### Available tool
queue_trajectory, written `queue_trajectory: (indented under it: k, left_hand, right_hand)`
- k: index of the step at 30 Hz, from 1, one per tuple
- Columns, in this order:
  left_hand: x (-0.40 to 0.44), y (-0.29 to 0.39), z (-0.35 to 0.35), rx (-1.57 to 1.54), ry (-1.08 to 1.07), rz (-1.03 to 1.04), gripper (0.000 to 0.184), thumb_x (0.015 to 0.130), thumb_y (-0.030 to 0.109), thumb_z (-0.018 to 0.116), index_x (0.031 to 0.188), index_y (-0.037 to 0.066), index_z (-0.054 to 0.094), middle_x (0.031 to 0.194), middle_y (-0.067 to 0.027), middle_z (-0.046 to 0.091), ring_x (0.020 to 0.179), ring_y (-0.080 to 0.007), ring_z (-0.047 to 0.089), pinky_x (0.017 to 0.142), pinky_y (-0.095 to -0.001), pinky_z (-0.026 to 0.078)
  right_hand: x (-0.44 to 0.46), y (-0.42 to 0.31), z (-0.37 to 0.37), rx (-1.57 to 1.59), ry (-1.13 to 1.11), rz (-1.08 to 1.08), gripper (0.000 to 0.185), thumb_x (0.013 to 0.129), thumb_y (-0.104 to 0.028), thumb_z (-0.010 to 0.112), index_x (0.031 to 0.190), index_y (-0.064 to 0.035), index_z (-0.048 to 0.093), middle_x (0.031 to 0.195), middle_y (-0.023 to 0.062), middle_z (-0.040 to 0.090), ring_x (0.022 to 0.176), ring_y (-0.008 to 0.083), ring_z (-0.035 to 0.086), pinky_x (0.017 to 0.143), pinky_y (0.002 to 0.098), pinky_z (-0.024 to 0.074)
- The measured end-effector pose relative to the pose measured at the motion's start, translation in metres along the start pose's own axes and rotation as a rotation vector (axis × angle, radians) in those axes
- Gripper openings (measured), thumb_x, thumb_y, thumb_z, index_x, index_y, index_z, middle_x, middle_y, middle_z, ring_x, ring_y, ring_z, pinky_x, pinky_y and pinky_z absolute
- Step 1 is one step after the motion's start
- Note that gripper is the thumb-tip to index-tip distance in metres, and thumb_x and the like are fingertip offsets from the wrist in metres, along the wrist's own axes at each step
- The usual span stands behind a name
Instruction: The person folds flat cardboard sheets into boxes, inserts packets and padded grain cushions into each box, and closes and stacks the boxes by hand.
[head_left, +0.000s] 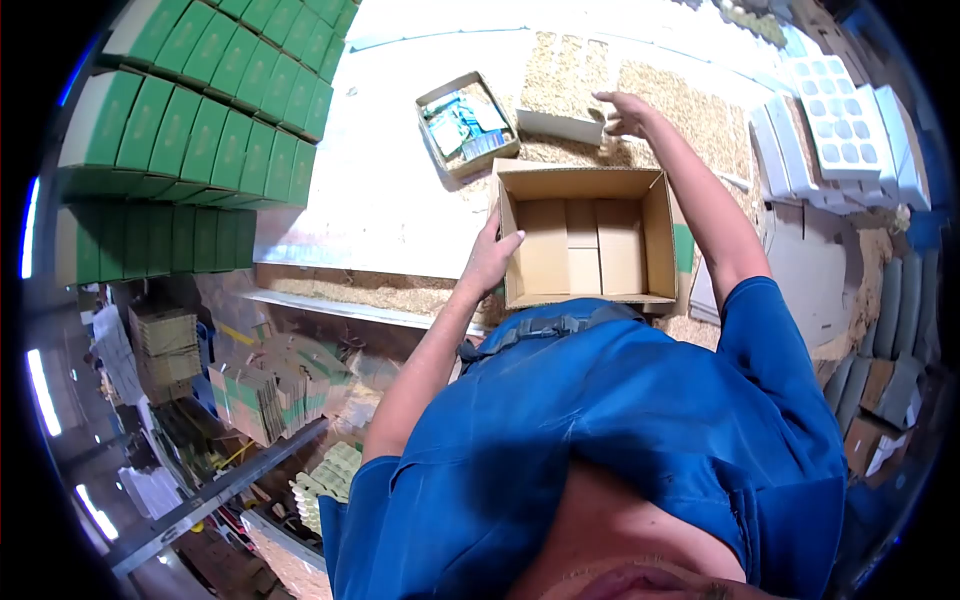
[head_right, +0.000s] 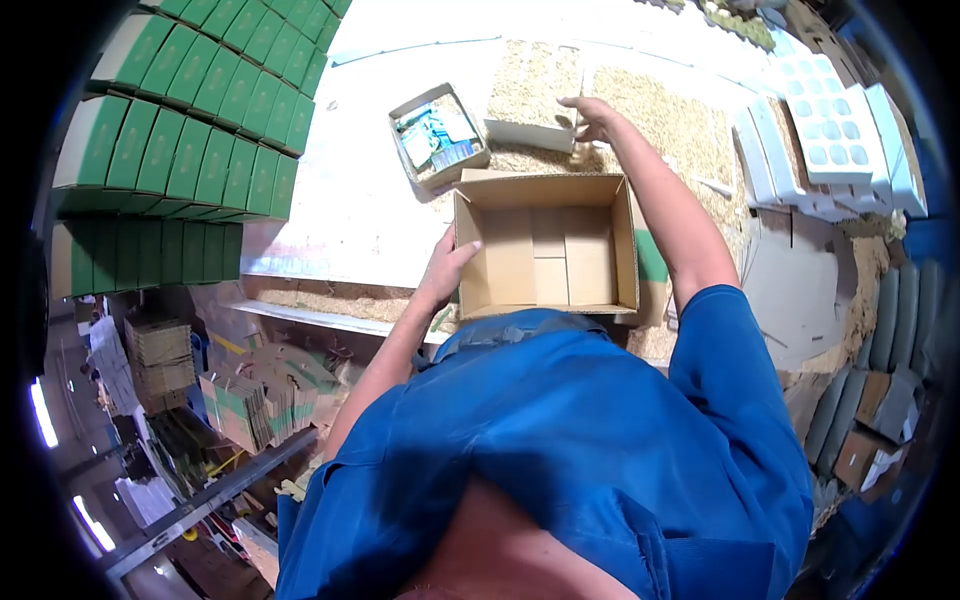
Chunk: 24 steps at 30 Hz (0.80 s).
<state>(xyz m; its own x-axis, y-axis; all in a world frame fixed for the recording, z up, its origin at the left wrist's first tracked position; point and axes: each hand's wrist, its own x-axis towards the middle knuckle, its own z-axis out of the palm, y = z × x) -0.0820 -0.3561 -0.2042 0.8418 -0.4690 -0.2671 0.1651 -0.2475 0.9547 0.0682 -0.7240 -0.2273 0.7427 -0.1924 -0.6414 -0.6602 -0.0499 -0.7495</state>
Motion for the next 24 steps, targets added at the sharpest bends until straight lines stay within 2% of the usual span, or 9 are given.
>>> queue_trajectory:
  k: [1,5,7,12,15,17,19,21,24]
  left_hand:
    - [0.002,0.005,0.000,-0.010,0.011,0.000,0.071,0.086,0.016,0.058,0.148,-0.004,0.029,0.142,-0.0252,0.046,0.132,-0.0316,0.045,0.111,-0.0355,0.032]
    - [-0.007,0.017,0.006,-0.041,0.030,-0.022,0.068,0.086,0.016,0.058,0.145,-0.005,0.032,0.136,-0.0243,0.051,0.127,-0.0323,0.049,0.109,-0.0368,0.035]
    - [-0.005,0.021,0.008,-0.036,0.042,0.000,0.068,0.086,0.016,0.058,0.145,-0.005,0.033,0.135,-0.0243,0.052,0.126,-0.0325,0.050,0.109,-0.0373,0.036]
    - [-0.001,0.026,0.012,0.062,0.039,0.015,0.069,0.086,0.016,0.058,0.146,-0.005,0.031,0.138,-0.0252,0.050,0.128,-0.0321,0.049,0.110,-0.0374,0.034]
    - [-0.001,0.024,0.011,0.053,0.031,0.002,0.069,0.086,0.016,0.058,0.146,-0.005,0.030,0.138,-0.0251,0.049,0.128,-0.0321,0.048,0.111,-0.0371,0.033]
    - [-0.002,0.025,0.010,0.017,0.019,-0.025,0.069,0.086,0.016,0.057,0.146,-0.005,0.031,0.137,-0.0248,0.049,0.128,-0.0320,0.048,0.110,-0.0369,0.033]
    - [-0.003,0.025,0.008,-0.022,0.022,-0.049,0.068,0.085,0.016,0.057,0.145,-0.005,0.032,0.137,-0.0244,0.050,0.127,-0.0319,0.048,0.110,-0.0366,0.033]
    - [-0.004,0.022,0.007,-0.081,0.027,-0.060,0.067,0.085,0.017,0.057,0.144,-0.005,0.034,0.136,-0.0236,0.050,0.126,-0.0313,0.048,0.109,-0.0364,0.033]
    - [-0.003,0.016,0.007,-0.083,0.026,-0.052,0.065,0.084,0.017,0.057,0.142,-0.006,0.037,0.135,-0.0234,0.051,0.125,-0.0304,0.049,0.108,-0.0365,0.034]
  right_hand:
    - [0.008,-0.003,0.013,0.045,0.043,0.081,0.086,0.082,-0.042,0.072,0.147,-0.0018,0.032,0.150,0.0333,0.023,0.132,0.0403,0.042,0.085,0.0474,0.0560]
    - [0.040,-0.005,0.015,-0.005,-0.093,0.148,0.062,0.087,-0.030,0.070,0.135,-0.0009,0.045,0.139,0.0289,0.038,0.114,0.0396,0.056,0.083,0.0510,0.0582]
    - [0.046,0.011,0.015,0.043,-0.046,0.141,0.027,0.086,-0.021,0.072,0.099,-0.0012,0.057,0.099,0.0114,0.050,0.077,0.0186,0.055,0.070,0.0384,0.0624]
    - [0.052,0.035,0.008,0.299,-0.046,0.181,0.031,0.083,-0.016,0.075,0.103,-0.0008,0.055,0.094,0.0067,0.051,0.070,0.0115,0.051,0.067,0.0209,0.0583]
    - [-0.007,0.006,0.019,0.318,0.038,0.134,0.019,0.082,-0.010,0.072,0.093,-0.0023,0.058,0.079,0.0077,0.060,0.058,0.0125,0.057,0.057,0.0225,0.0535]
    - [0.035,0.037,-0.006,0.340,-0.056,0.110,0.016,0.083,-0.011,0.070,0.090,-0.0047,0.058,0.075,0.0046,0.058,0.054,0.0094,0.051,0.055,0.0229,0.0509]
    - [0.051,0.050,-0.027,0.280,-0.186,0.059,0.033,0.079,-0.017,0.077,0.099,-0.0016,0.057,0.085,0.0030,0.052,0.062,0.0093,0.048,0.058,0.0236,0.0517]
    - [0.027,0.046,-0.042,0.323,-0.130,0.081,0.020,0.080,-0.016,0.072,0.090,-0.0068,0.057,0.068,-0.0037,0.048,0.055,0.0085,0.043,0.058,0.0260,0.0485]
    - [0.003,0.047,-0.064,0.296,-0.153,0.137,0.016,0.079,-0.017,0.071,0.075,-0.0118,0.057,0.068,-0.0028,0.052,0.057,0.0080,0.046,0.055,0.0239,0.0438]
